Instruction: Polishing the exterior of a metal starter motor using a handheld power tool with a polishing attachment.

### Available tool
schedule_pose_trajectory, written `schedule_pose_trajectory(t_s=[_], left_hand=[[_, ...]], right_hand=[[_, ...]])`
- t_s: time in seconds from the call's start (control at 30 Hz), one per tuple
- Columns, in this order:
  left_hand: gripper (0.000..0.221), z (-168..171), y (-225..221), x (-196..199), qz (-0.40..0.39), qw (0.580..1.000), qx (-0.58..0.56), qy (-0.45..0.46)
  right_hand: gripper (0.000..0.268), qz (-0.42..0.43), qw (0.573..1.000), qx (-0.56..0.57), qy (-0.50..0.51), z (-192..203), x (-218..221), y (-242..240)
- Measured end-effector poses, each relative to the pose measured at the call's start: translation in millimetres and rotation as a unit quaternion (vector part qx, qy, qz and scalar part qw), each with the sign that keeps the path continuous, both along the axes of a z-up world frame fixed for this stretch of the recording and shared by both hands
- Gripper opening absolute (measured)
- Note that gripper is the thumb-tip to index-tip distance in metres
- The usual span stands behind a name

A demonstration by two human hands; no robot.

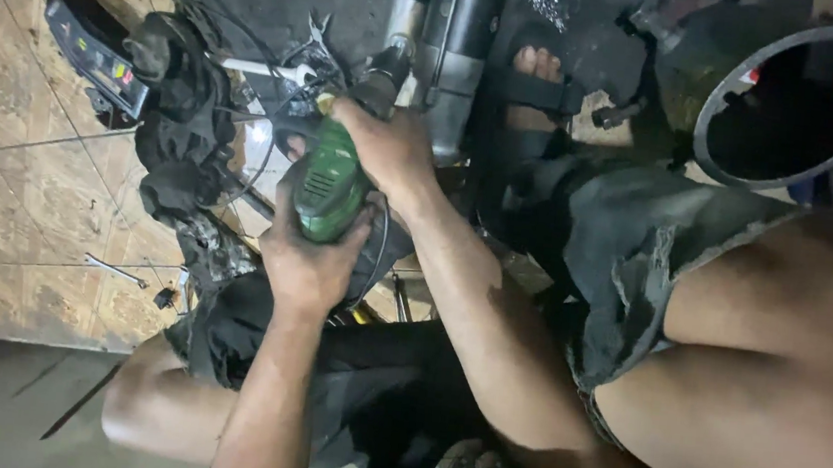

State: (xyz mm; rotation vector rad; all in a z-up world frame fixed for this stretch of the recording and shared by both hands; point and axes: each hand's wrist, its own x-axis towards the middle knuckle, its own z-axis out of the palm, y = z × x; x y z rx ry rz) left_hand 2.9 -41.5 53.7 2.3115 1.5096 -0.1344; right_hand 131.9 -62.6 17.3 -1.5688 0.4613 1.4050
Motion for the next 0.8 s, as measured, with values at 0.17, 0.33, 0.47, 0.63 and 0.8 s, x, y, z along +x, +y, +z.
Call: schedule_pose_trajectory(t_s=[0.17, 0.33, 0.47, 0.63, 0.8], left_hand=[[0.064, -5, 2, 6, -0.031, 0.998, 0.015, -0.055], [0.070, -6, 3, 15, -0.053, 0.995, 0.012, -0.083], [0.072, -11, 7, 19, -0.073, 0.993, 0.032, -0.086], [0.070, -14, 12, 30, -0.056, 0.995, 0.024, -0.083], [0.071, -11, 12, 33, -0.050, 0.994, 0.019, -0.092]], right_hand=[[0.080, 0.050, 0.999, -0.013, -0.017, -19, 0, 12], [0.059, 0.015, 0.998, 0.041, -0.044, -27, 13, 4], [0.033, -0.012, 0.995, 0.085, -0.040, -43, 16, 5], [0.030, -0.012, 0.994, 0.095, -0.048, -52, 16, 11], [0.030, -0.017, 0.994, 0.094, -0.058, -50, 22, 9]])
